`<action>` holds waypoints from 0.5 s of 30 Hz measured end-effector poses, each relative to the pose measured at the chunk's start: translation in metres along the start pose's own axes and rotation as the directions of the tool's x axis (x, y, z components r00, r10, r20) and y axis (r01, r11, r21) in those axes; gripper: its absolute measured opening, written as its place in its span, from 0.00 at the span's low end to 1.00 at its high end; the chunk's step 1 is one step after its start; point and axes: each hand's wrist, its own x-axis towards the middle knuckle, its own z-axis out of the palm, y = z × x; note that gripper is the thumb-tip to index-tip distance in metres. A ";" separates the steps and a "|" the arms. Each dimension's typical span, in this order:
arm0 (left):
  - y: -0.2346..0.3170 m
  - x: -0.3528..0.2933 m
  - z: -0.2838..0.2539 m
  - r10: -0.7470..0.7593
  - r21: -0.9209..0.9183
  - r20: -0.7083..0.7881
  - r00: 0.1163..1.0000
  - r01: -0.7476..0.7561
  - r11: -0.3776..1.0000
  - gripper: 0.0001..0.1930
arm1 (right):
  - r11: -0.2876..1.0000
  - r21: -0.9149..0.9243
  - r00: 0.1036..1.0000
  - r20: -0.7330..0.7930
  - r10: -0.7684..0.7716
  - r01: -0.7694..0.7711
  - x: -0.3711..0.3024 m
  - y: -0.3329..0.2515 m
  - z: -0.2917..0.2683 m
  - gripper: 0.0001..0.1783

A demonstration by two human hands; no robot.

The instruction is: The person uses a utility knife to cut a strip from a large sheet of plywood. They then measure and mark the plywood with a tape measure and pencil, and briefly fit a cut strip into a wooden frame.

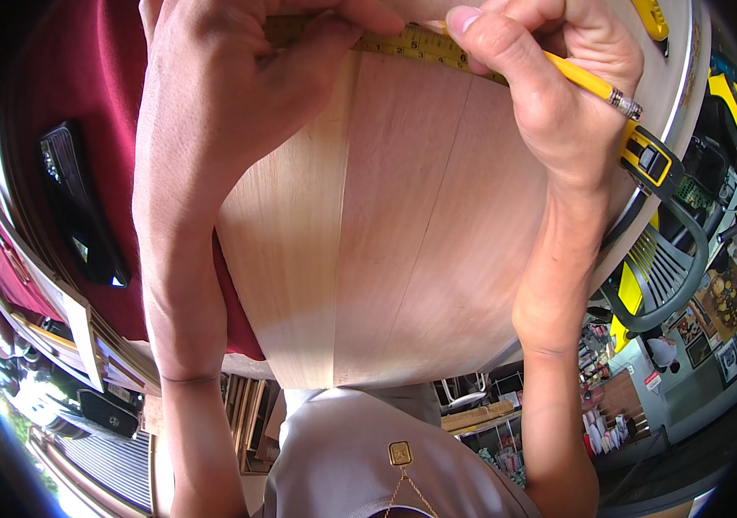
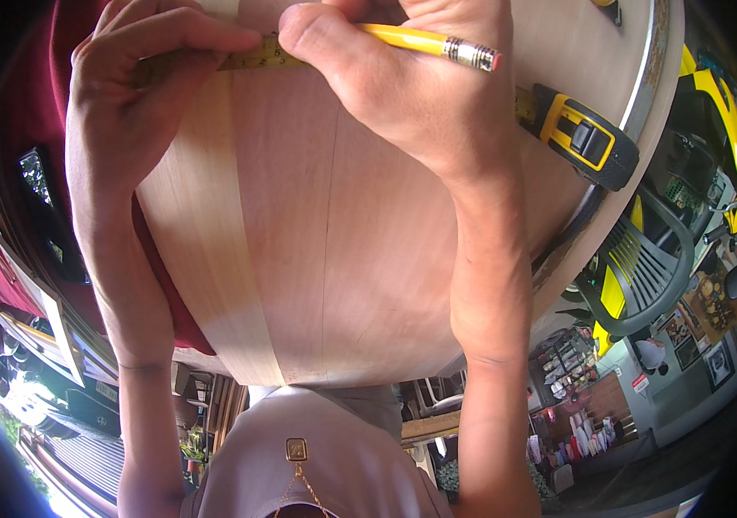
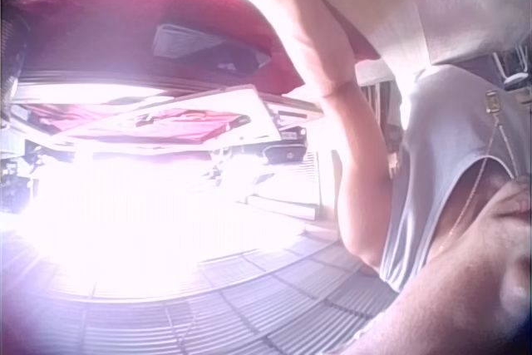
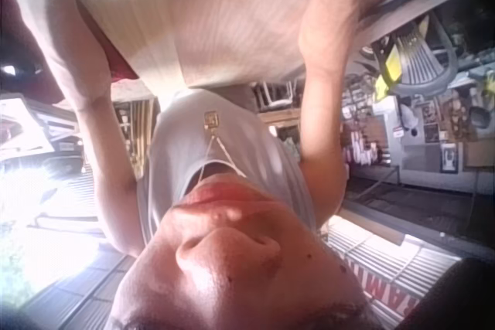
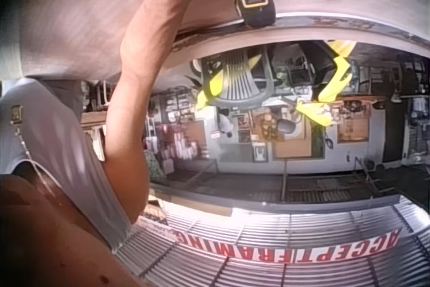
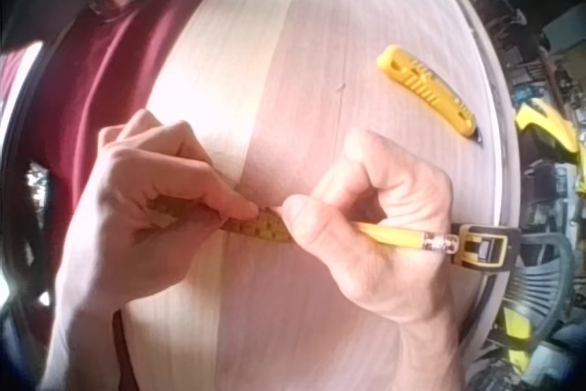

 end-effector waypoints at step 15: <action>0.005 0.003 0.001 -0.047 0.035 0.013 0.999 0.047 0.998 0.10 | 0.997 0.077 0.999 -0.045 0.020 -0.016 0.002 -0.003 0.005 0.13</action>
